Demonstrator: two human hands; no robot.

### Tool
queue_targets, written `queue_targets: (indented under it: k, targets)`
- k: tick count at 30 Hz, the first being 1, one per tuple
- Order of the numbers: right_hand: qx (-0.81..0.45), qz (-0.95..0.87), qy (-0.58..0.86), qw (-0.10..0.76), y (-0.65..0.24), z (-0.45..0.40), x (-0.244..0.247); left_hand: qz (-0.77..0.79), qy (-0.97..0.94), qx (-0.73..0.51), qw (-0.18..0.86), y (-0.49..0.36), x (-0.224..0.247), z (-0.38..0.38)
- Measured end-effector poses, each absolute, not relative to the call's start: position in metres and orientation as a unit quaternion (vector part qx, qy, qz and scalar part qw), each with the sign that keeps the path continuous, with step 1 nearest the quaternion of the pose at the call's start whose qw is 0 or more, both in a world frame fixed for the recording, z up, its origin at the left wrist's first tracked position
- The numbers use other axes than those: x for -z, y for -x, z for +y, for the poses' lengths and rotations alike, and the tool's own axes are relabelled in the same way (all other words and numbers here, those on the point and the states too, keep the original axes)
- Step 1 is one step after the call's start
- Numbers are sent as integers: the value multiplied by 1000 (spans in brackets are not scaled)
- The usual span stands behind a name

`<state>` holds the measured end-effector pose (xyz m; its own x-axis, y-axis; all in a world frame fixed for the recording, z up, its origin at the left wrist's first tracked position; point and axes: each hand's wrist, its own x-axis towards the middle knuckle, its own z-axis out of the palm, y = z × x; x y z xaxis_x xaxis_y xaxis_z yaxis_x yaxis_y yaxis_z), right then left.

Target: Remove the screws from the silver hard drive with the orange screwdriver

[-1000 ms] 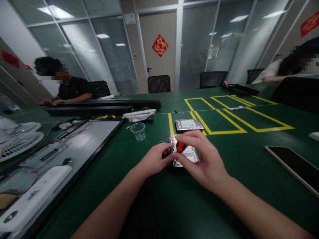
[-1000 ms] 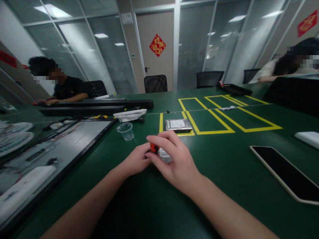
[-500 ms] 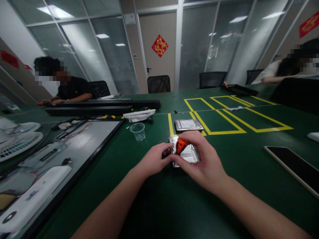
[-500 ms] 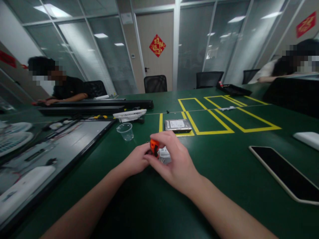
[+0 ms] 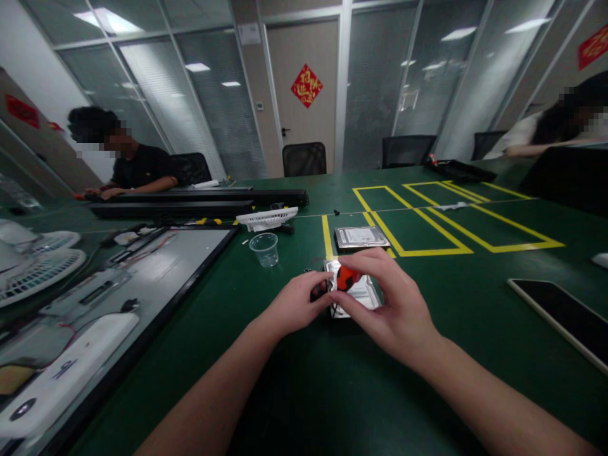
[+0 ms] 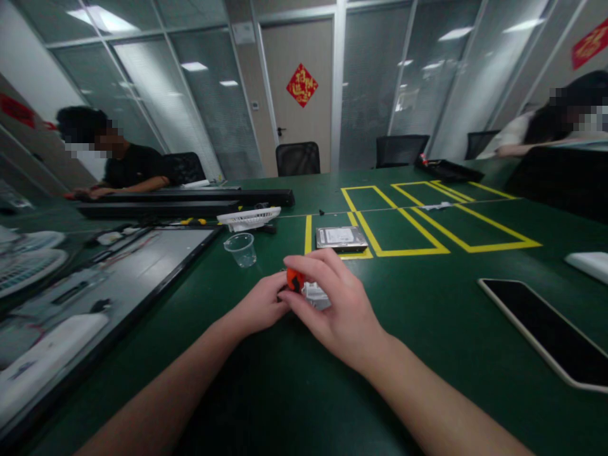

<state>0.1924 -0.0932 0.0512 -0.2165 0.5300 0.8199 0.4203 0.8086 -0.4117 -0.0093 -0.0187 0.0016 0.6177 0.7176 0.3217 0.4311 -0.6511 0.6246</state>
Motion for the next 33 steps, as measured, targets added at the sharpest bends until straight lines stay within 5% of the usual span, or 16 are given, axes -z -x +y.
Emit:
queue_targets:
  k: [33]
  targets:
    - [-51,-784,300,542,-192,-93,-52,334,-864,-286,244,10,1,-17]
